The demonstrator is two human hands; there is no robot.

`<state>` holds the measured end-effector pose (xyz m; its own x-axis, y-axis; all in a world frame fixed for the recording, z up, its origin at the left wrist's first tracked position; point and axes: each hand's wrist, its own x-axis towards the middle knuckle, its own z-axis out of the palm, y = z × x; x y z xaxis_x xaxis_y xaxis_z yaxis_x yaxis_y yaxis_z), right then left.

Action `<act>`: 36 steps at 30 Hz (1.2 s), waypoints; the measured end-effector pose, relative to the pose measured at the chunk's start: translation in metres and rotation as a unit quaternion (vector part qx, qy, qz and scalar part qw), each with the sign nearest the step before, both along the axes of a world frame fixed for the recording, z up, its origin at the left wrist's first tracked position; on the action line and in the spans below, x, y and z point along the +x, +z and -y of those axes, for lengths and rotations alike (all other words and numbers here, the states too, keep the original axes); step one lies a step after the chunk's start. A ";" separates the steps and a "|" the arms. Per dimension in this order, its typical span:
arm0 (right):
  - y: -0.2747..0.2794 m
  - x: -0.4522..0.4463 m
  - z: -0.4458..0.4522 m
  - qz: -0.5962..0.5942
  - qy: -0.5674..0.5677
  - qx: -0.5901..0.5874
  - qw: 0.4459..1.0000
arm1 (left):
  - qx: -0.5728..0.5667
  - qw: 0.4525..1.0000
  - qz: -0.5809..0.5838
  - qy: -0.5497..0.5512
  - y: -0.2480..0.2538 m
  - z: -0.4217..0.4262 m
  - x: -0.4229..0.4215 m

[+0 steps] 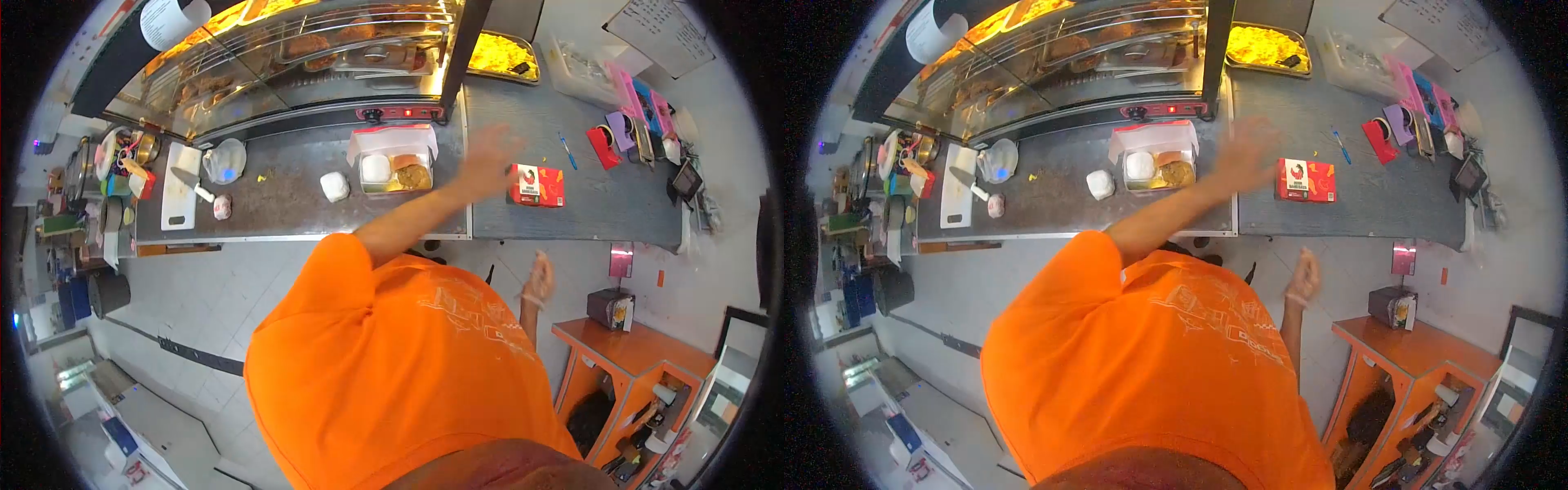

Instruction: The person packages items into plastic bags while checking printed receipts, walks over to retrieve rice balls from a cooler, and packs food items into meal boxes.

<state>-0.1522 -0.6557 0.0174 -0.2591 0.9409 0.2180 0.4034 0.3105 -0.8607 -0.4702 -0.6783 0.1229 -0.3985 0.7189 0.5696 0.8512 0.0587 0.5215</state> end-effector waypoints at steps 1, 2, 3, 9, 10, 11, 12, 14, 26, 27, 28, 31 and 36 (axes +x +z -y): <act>0.011 -0.029 -0.004 0.012 0.089 -0.020 0.996 | 0.028 0.997 -0.022 0.074 0.010 0.030 -0.029; 0.028 -0.063 -0.009 0.024 0.177 -0.041 0.983 | -0.007 0.986 0.001 0.167 0.020 0.061 -0.059; 0.036 -0.097 -0.011 0.040 0.224 -0.010 0.974 | -0.005 0.964 -0.004 0.264 -0.007 0.087 -0.099; -0.018 -0.328 -0.067 0.155 0.353 -0.085 0.919 | -0.130 0.888 0.413 0.157 -0.114 0.224 -0.210; -0.038 -0.338 -0.072 0.182 0.394 -0.043 0.900 | -0.141 0.872 0.437 0.171 -0.121 0.232 -0.204; -0.057 -0.348 -0.077 0.204 0.432 0.001 0.879 | -0.151 0.856 0.460 0.182 -0.125 0.236 -0.194; -0.034 -0.354 -0.063 0.249 0.435 -0.079 0.862 | -0.164 0.839 0.483 0.192 -0.131 0.239 -0.182; -0.044 -0.356 -0.055 0.255 0.434 -0.156 0.850 | -0.095 0.869 0.437 0.210 -0.176 0.239 -0.153; -0.010 -0.333 -0.001 0.031 0.309 -0.384 0.869 | -0.086 0.736 0.655 0.148 -0.151 0.237 -0.159; -0.011 -0.332 -0.001 0.037 0.293 -0.388 0.873 | -0.072 0.719 0.679 0.129 -0.154 0.236 -0.160; -0.013 -0.331 0.000 0.042 0.277 -0.391 0.877 | -0.093 0.723 0.674 0.123 -0.156 0.236 -0.162; -0.053 -0.327 -0.002 -0.001 0.272 -0.361 0.892 | -0.116 0.758 0.634 0.102 -0.159 0.236 -0.162; -0.124 -0.325 -0.018 0.060 0.295 -0.187 0.935 | -0.067 0.789 0.608 0.058 -0.158 0.241 -0.148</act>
<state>-0.4772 -0.6375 -0.1069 -0.7584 0.6313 -0.1624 0.3578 0.1950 -0.9132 -0.6180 -0.9189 -0.0355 -0.6592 0.6587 -0.3628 -0.2886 0.2240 0.9309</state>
